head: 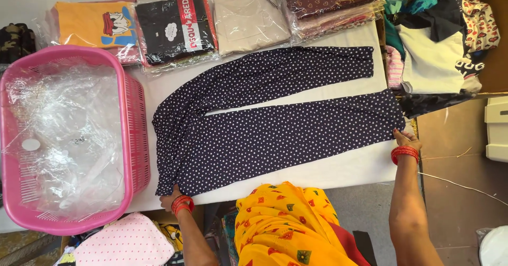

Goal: The person folds a maroon patterned cloth on a white table, places it into a clear plastic bag, and sets it aside. Then, the person folds a dark blue polka-dotted cloth on the same table.

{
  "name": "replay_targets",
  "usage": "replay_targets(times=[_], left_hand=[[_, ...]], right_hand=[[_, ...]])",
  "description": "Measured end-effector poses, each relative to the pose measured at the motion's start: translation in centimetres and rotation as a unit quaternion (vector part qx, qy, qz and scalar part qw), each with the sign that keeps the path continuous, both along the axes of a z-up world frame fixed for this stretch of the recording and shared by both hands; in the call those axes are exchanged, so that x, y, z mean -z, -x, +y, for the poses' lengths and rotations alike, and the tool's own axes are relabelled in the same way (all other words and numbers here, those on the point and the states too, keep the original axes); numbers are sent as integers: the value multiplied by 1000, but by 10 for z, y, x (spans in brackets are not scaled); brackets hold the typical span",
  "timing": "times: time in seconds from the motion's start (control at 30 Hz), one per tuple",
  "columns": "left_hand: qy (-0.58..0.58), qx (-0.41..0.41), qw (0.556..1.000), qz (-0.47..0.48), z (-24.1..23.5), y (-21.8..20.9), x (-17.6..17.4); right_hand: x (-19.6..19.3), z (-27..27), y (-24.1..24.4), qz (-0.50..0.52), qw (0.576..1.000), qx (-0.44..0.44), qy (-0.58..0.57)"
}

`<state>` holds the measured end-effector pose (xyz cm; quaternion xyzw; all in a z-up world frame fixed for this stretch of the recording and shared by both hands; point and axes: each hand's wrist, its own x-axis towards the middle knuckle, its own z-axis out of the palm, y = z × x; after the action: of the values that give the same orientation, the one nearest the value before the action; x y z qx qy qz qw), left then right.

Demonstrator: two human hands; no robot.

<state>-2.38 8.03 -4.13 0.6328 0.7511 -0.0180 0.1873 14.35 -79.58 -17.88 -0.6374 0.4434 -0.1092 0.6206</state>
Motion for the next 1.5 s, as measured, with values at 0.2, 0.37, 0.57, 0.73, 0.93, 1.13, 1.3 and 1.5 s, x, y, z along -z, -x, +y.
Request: replay_targets(times=[0.2, 0.37, 0.57, 0.73, 0.93, 1.13, 1.3, 1.5], left_hand=[[-15, -92, 884, -457, 40, 14, 58], [-52, 53, 952, -296, 17, 0, -6], [-22, -31, 941, -336, -4, 1, 27], [-32, -43, 909, -414, -27, 6, 13], [-127, 159, 914, -351, -26, 5, -34], [-92, 200, 944, -246, -40, 16, -50], [-83, 182, 978, -54, -50, 13, -45], [-212, 428, 868, -139, -78, -16, -23]], right_hand=[[-54, 19, -7, 87, 993, 49, 68], [-50, 1, 13, -57, 994, 70, -66], [24, -15, -7, 148, 965, -49, 213], [-21, 19, -24, 11, 995, 93, 45], [-65, 29, 0, 1, 989, 117, 95], [-58, 19, 58, 96, 951, 49, 289], [-73, 50, 53, 147, 927, 25, 345], [-138, 235, 10, -8, 836, -288, 466]])
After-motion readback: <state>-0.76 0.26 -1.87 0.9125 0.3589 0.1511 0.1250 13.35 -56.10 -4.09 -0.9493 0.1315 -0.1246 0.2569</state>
